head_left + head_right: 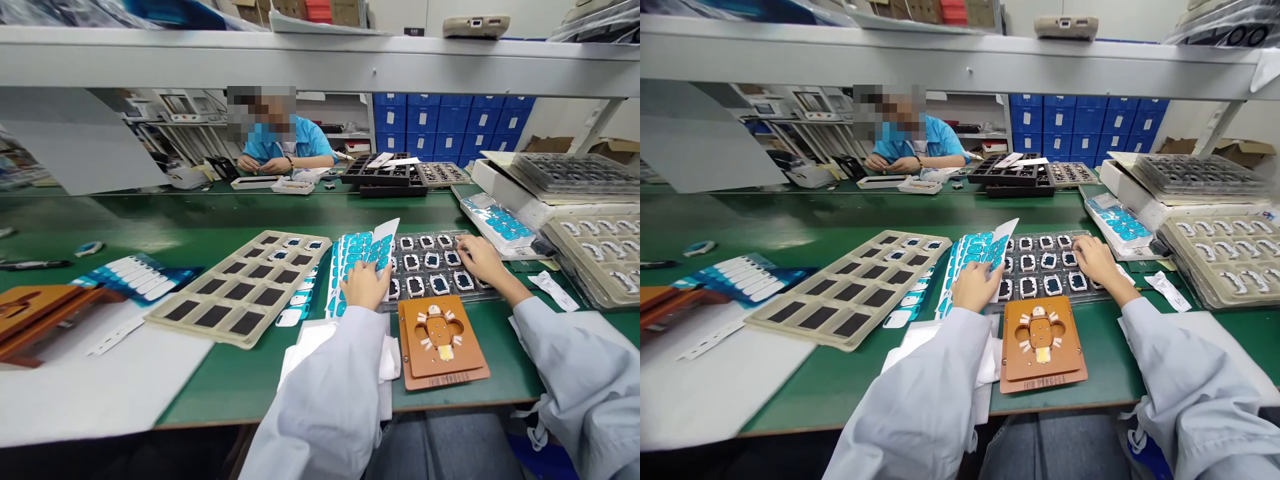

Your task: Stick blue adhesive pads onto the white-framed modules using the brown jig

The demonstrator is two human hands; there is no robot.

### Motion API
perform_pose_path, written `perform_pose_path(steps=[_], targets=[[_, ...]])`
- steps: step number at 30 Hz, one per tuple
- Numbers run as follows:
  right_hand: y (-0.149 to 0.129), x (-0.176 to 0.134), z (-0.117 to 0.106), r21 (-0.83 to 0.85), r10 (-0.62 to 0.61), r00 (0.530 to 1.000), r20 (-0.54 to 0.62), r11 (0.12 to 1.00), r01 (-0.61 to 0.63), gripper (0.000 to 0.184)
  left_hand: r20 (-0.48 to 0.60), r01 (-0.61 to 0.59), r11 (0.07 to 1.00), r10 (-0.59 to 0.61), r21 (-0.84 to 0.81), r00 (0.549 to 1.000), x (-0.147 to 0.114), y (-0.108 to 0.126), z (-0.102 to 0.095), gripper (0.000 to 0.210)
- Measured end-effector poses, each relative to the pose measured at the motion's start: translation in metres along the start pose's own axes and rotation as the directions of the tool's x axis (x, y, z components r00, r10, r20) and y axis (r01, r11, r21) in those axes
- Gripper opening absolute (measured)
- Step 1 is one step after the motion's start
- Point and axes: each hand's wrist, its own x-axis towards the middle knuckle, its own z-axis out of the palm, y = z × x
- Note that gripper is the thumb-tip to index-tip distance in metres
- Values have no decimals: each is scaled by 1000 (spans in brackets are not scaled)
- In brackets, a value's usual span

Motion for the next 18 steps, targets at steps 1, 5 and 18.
perform_pose_path(steps=[1, 5, 18], targets=[[-1, 0, 1, 5, 3, 1000, 13, 1000, -3, 21, 10, 10, 999, -10, -38, 1000, 1, -1, 0, 49], [-6, 5, 7, 21, -2, 995, 100, 1000, 0, 20, 47, 54, 989, -48, -136, 998, 9, -5, 2, 51], [0, 21, 7, 37, 39, 977, 211, 998, -48, 34, 85, 72, 946, -47, -316, 995, 20, -17, 11, 47]])
